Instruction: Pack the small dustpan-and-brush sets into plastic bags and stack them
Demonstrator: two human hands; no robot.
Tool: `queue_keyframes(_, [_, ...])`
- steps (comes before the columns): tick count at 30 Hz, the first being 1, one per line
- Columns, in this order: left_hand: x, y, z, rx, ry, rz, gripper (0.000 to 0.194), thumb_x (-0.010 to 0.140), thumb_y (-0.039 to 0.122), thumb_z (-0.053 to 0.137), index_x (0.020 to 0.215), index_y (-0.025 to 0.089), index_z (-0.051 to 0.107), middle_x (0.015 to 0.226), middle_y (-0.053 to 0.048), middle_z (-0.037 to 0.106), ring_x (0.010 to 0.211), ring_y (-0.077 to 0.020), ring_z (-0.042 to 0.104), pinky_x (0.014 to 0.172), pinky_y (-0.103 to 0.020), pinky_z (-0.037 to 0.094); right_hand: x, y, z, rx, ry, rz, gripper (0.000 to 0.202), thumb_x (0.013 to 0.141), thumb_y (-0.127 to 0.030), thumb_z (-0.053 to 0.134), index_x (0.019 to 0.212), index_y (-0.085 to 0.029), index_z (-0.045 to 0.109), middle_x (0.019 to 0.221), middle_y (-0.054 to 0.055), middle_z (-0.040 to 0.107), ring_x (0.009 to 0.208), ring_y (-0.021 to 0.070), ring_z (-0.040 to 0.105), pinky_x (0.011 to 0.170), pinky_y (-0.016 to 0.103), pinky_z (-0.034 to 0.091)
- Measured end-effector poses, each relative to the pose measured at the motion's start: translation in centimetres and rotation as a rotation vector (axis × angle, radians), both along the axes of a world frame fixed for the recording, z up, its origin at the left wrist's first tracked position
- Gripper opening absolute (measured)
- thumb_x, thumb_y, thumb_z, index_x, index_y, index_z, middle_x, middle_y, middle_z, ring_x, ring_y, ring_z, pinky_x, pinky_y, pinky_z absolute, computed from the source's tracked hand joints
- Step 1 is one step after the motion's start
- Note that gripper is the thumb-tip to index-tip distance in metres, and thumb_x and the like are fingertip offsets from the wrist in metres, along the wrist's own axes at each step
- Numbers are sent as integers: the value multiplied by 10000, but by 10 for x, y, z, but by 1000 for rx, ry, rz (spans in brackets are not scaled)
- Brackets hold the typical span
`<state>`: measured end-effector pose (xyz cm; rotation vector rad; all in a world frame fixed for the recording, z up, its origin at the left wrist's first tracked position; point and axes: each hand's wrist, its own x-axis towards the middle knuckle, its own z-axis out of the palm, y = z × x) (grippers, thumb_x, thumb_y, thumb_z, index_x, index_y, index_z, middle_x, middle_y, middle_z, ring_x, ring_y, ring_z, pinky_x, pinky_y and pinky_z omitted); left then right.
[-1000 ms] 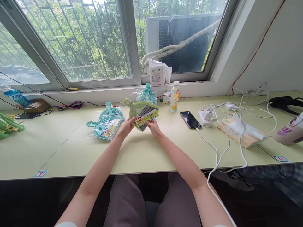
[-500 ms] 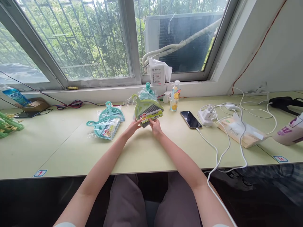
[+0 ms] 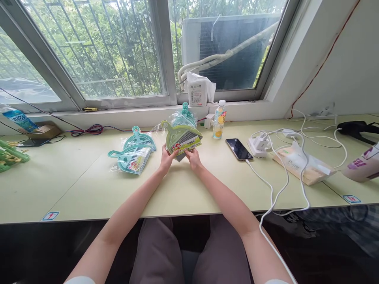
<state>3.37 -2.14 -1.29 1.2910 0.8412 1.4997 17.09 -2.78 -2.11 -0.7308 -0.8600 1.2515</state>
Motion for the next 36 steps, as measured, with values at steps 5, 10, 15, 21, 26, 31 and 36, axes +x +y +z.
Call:
queue_keyframes(5, [0,-1,-1,-12,88,50,791,705,368,771,1346,182,348,1210,-136,625,1115,-269,609,984,-432,468,0,-1,1,-12,35,0,379,586,-338,817,884,-227,612,1069,34,710,1117,261,617,1049,441,454])
queue_keyframes(10, [3,-5,1,-5,71,125,608,813,368,656,1336,228,380,1176,-88,651,1096,-248,620,958,-419,485,-1,-3,7,-9,26,37,388,583,-352,829,886,-224,625,1092,41,711,1122,265,615,1037,442,459])
queue_keyframes(15, [2,0,-4,66,70,191,497,881,349,551,1327,208,383,1146,-95,663,1055,-232,641,911,-395,510,-2,-6,10,-36,-13,22,435,563,-376,841,917,-214,645,1059,40,724,1075,260,636,992,437,474])
queue_keyframes(21, [0,0,-1,143,133,250,441,885,341,530,1288,205,414,1130,-93,665,1023,-221,648,869,-364,517,0,-4,7,-86,-87,6,413,579,-390,826,904,-188,672,987,53,736,986,238,665,944,397,488])
queue_keyframes(26, [0,-8,5,178,244,239,436,893,344,509,1298,221,403,1033,-70,693,932,-218,668,787,-344,527,10,5,5,-157,2,-89,386,631,-421,803,908,-199,652,928,33,737,851,205,691,806,351,552])
queue_keyframes(31, [1,-13,7,243,357,214,455,910,369,485,1329,237,369,1049,-62,698,925,-214,669,764,-341,527,19,9,5,-147,82,-140,378,648,-416,800,914,-201,641,940,26,737,861,191,695,753,310,578])
queue_keyframes(36, [-1,-15,8,293,459,215,453,943,387,426,1362,249,326,1136,-75,676,942,-218,668,768,-353,527,20,7,7,-154,113,-123,363,676,-413,787,921,-188,644,962,41,738,834,195,701,748,315,591])
